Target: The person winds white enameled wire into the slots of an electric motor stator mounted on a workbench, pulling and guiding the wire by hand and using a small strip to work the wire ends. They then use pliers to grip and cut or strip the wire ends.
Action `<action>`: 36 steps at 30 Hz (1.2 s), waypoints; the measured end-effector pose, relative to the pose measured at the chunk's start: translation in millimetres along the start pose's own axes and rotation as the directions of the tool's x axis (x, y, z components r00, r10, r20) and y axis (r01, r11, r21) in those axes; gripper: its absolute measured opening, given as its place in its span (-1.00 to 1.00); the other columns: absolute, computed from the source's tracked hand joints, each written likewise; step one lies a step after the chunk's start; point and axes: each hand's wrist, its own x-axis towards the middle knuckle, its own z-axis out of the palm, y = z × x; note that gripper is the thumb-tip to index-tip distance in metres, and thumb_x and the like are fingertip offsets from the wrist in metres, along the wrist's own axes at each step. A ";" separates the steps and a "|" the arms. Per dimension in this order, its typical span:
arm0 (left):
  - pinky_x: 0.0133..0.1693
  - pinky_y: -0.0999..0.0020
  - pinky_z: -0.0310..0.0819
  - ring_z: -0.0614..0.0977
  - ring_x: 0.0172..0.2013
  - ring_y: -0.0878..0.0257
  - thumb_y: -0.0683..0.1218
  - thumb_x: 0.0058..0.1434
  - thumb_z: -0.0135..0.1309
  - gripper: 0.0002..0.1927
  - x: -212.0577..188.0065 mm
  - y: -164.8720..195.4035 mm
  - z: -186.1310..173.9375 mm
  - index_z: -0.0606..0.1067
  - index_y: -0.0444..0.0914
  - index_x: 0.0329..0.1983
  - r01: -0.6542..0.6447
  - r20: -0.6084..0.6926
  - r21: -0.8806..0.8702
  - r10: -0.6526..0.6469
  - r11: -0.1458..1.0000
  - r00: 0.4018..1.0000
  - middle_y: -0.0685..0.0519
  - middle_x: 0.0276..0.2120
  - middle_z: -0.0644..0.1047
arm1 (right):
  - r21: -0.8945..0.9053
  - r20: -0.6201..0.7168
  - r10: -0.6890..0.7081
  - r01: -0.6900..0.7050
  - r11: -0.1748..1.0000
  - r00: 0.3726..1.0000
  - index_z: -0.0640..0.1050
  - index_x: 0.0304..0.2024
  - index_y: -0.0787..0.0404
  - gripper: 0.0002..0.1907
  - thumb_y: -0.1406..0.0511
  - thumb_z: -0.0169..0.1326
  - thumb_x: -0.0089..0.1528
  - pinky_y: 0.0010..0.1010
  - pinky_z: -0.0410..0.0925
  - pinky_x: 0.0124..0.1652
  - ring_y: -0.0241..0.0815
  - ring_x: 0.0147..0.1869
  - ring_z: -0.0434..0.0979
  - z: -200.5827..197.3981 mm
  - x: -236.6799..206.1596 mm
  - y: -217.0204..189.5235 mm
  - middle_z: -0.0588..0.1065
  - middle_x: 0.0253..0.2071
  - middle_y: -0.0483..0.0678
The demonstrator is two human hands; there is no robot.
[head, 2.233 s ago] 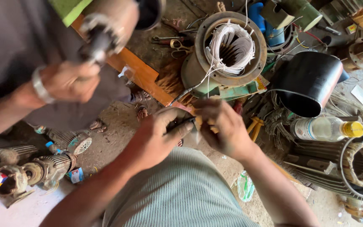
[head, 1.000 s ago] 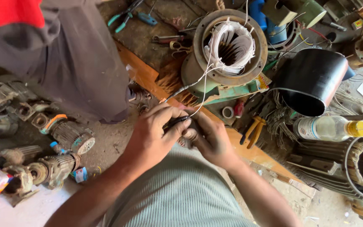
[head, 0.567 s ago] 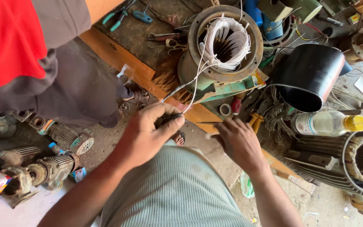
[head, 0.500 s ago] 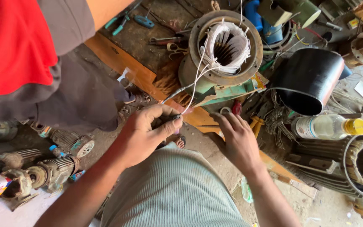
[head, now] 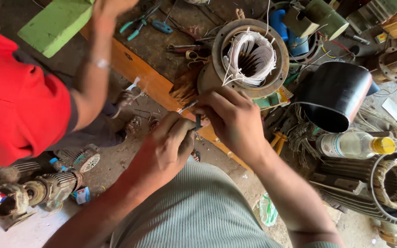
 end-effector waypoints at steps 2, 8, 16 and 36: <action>-0.12 0.03 0.45 0.60 -0.32 0.08 -0.19 0.19 0.17 -0.75 -1.6 -2.4 1.5 0.46 -0.28 -0.08 -0.007 0.002 0.080 0.007 0.997 1.000 -0.03 -0.22 0.50 | -0.024 0.141 0.067 -0.064 0.998 0.988 0.63 -0.18 0.18 -0.84 0.35 0.26 0.17 -0.17 0.43 -0.18 0.00 -0.18 0.57 3.7 16.7 3.4 0.56 -0.20 -0.07; -0.20 0.18 0.52 0.60 -0.26 0.06 -0.18 0.20 0.17 -0.62 1.8 -9.8 0.7 0.48 -0.36 0.08 -0.076 -0.077 0.045 0.080 0.996 0.994 -0.08 -0.21 0.50 | -0.010 0.261 0.180 -0.184 0.983 0.948 0.63 -0.14 0.15 -0.87 0.33 0.24 0.25 -0.19 0.45 -0.21 0.03 -0.16 0.59 10.2 21.6 3.9 0.57 -0.17 -0.05; -0.31 0.27 0.56 0.66 -0.40 0.17 -0.12 0.29 0.07 -0.81 15.5 -29.0 -19.1 0.52 -0.25 -0.06 0.600 0.483 -0.475 -0.379 0.644 0.789 -0.03 -0.38 0.61 | 0.040 0.045 -0.251 0.249 0.968 0.967 0.47 0.02 0.26 -0.64 0.37 0.19 0.17 0.03 0.43 0.03 0.15 0.11 0.59 11.6 -13.7 4.6 0.52 0.06 0.10; -0.33 0.39 0.56 0.67 -0.36 0.28 -0.15 0.28 0.17 -0.85 11.2 -27.1 4.4 0.52 -0.28 -0.13 0.349 0.151 -0.457 -0.316 0.818 0.937 0.02 -0.29 0.55 | 0.150 0.146 0.018 -0.041 0.988 0.989 0.50 0.03 0.31 -0.73 0.48 0.09 0.27 -0.22 0.50 -0.01 0.08 0.06 0.60 -3.4 9.4 -9.2 0.52 0.04 0.10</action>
